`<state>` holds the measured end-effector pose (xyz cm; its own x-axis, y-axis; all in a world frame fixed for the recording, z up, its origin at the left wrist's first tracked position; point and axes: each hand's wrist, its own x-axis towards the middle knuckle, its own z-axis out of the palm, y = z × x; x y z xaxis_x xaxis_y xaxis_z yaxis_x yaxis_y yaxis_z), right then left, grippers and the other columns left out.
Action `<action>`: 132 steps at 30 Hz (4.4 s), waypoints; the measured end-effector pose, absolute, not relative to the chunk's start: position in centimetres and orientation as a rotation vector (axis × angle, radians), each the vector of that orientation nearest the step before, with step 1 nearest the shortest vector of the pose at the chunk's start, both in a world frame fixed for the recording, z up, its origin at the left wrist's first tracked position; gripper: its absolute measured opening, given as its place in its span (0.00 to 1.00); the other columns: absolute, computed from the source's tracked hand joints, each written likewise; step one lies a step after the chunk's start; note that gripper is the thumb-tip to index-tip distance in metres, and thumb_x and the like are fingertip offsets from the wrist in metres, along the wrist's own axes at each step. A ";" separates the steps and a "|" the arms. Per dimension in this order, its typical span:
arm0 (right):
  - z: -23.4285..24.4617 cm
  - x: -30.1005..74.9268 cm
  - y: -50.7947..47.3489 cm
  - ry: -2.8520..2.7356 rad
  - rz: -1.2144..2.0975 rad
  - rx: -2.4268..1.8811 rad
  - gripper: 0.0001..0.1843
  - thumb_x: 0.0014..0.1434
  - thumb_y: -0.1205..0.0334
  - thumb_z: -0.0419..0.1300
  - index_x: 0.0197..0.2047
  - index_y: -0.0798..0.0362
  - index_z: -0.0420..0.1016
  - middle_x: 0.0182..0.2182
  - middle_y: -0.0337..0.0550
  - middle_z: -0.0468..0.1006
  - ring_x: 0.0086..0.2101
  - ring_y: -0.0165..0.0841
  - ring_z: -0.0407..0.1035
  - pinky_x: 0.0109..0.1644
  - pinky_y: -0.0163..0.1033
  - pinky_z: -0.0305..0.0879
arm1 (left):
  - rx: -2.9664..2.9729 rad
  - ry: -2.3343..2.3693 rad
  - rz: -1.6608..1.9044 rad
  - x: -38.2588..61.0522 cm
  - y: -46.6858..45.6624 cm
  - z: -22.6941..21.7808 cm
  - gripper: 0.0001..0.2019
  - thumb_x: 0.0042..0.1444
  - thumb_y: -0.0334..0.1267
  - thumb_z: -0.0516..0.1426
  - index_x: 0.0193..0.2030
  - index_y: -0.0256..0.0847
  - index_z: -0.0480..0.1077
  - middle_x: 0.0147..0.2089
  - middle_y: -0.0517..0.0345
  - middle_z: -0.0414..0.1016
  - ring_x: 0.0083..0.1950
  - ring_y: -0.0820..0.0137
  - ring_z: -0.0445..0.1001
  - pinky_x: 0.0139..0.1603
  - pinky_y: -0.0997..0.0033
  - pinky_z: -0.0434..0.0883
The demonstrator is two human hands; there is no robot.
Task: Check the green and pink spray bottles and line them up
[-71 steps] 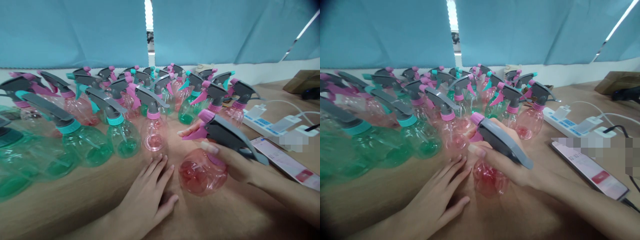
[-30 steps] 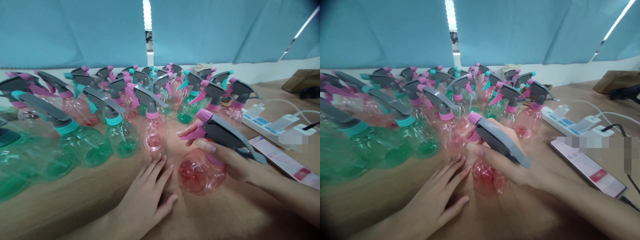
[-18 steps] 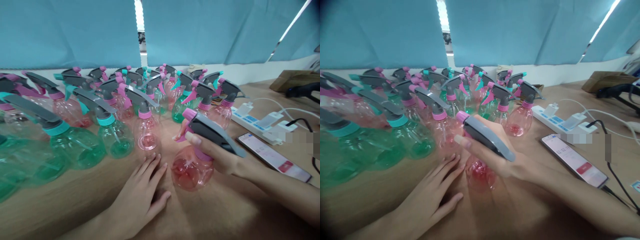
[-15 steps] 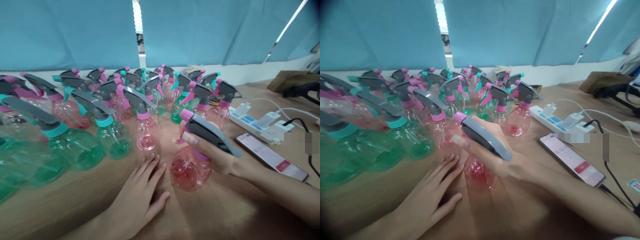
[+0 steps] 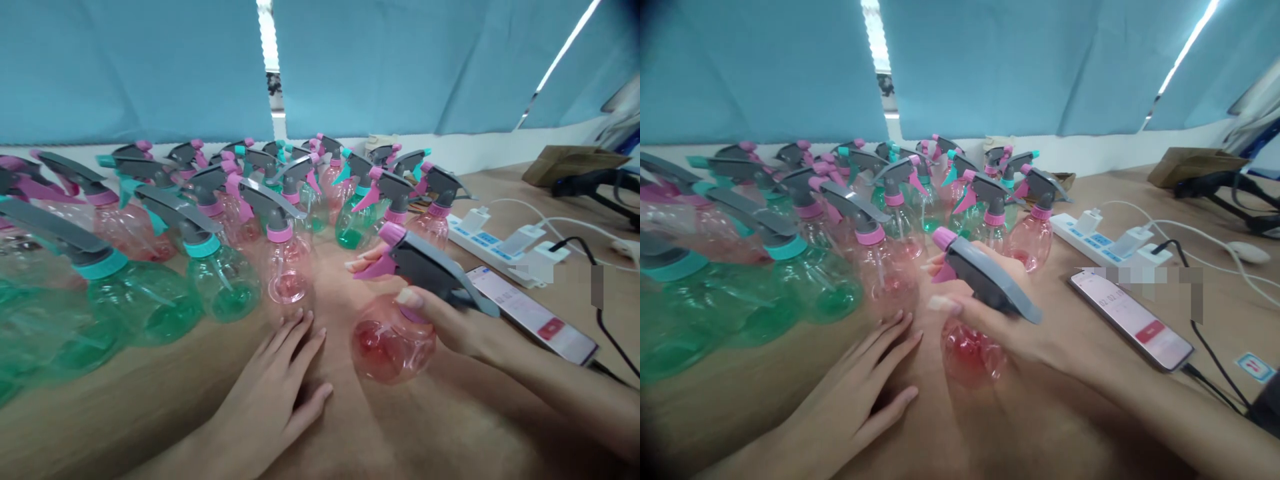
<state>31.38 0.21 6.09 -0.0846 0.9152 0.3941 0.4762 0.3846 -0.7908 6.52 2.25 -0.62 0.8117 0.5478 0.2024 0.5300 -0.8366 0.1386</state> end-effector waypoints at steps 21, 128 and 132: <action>3.7 32.6 -4.2 -1.845 0.164 -1.544 0.30 0.51 0.44 0.64 0.52 0.53 0.65 0.47 0.49 0.75 0.48 0.40 0.70 0.51 0.45 0.68 | 2.872 0.966 0.339 8.1 2.7 -0.5 0.24 0.65 0.49 0.50 0.62 0.36 0.62 0.66 0.43 0.60 0.66 0.54 0.58 0.62 0.50 0.59; 7.4 24.6 -4.8 -1.989 0.273 -1.399 0.19 0.50 0.44 0.65 0.37 0.50 0.69 0.33 0.41 0.75 0.35 0.37 0.70 0.37 0.45 0.68 | 2.268 0.955 0.777 6.5 -1.3 2.1 0.44 0.46 0.45 0.67 0.66 0.48 0.50 0.63 0.46 0.62 0.61 0.47 0.63 0.56 0.44 0.65; 8.7 23.1 -3.0 -2.059 0.526 -1.213 0.19 0.48 0.45 0.66 0.35 0.50 0.69 0.31 0.39 0.72 0.32 0.34 0.69 0.34 0.41 0.67 | 2.273 0.967 0.751 3.9 -1.5 2.3 0.44 0.48 0.48 0.67 0.67 0.48 0.48 0.65 0.46 0.60 0.62 0.48 0.63 0.57 0.43 0.64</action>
<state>23.12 -2.95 8.68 -0.3338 0.8752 0.3501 0.6002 0.4837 -0.6370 3.90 -1.50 2.28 0.5843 0.7637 0.2744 0.4550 -0.5883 0.6685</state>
